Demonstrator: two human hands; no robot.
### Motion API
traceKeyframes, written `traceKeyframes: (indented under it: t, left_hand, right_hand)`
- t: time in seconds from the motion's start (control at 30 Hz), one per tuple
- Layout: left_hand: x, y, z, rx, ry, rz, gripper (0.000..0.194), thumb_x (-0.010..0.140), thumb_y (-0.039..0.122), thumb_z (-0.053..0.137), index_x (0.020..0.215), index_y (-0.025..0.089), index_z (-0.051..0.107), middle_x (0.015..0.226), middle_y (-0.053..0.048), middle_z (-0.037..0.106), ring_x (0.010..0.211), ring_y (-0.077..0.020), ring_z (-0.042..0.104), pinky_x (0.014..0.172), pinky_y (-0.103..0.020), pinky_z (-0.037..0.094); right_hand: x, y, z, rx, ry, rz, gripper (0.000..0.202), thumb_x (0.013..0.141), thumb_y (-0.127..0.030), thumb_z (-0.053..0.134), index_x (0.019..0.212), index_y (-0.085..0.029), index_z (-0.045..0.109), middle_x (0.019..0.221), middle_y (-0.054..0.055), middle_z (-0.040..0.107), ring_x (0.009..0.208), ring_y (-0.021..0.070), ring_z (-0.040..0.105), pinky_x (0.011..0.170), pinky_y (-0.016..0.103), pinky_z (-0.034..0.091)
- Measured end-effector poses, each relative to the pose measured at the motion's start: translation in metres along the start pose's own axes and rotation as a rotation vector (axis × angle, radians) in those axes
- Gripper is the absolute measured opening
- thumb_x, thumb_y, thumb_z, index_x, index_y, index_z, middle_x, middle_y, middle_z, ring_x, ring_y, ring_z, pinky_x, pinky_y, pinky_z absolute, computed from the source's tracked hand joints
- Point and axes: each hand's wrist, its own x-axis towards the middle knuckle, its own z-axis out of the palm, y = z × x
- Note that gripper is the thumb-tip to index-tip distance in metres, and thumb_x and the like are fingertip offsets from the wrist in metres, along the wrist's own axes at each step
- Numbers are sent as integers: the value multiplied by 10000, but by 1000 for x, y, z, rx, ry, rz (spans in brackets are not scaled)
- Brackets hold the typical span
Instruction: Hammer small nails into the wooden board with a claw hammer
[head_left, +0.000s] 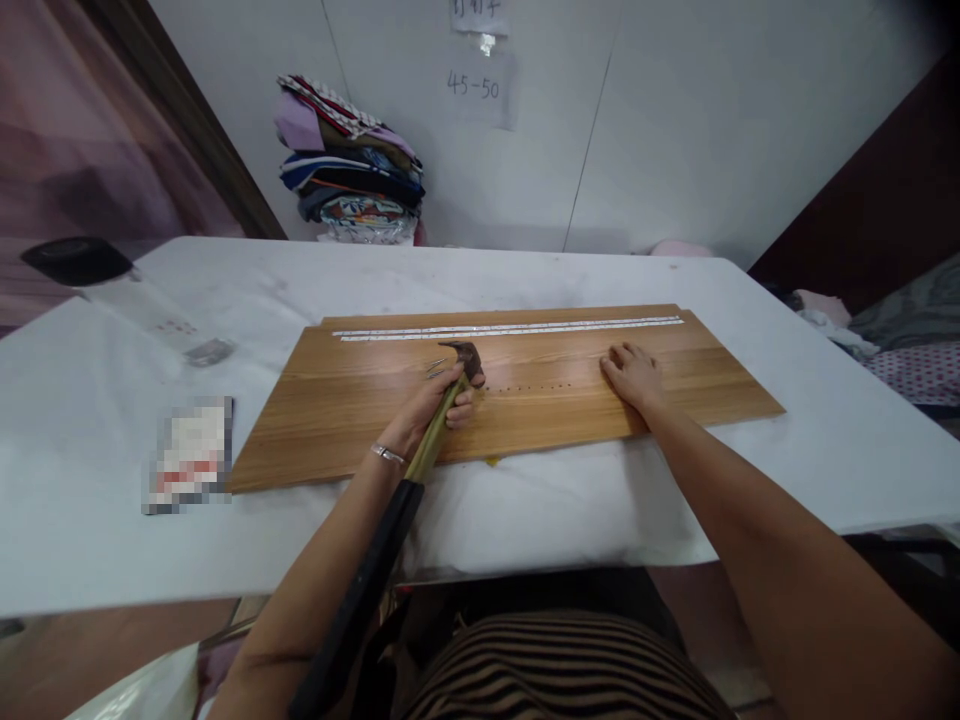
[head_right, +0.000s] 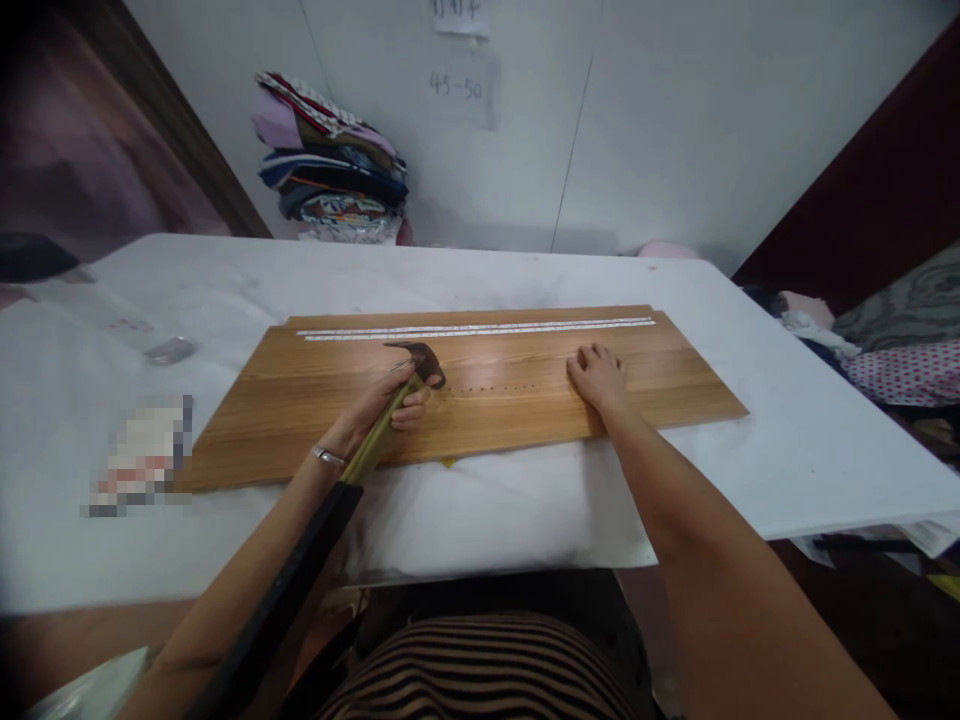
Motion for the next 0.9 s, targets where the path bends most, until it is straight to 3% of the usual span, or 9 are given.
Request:
traceKeyframes:
  t: [0.23, 0.9]
  left_hand:
    - [0, -1, 3, 15, 49, -12, 294, 943, 396, 456, 886, 126, 557, 516, 68, 405, 322, -47, 300, 304, -159, 269]
    - [0, 0, 0, -7, 2, -4, 276, 900, 398, 545, 923, 124, 564, 539, 71, 410, 334, -45, 317, 313, -159, 278]
  right_hand:
    - [0, 0, 1, 7, 0, 12, 442, 927, -457, 376, 1195, -215, 631, 1411, 133, 521, 1270, 312, 456, 1052, 507, 305]
    - [0, 0, 1, 13, 8, 3, 431, 923, -445, 388, 1197, -218, 631, 1421, 139, 520, 1292, 318, 448, 1055, 524, 302]
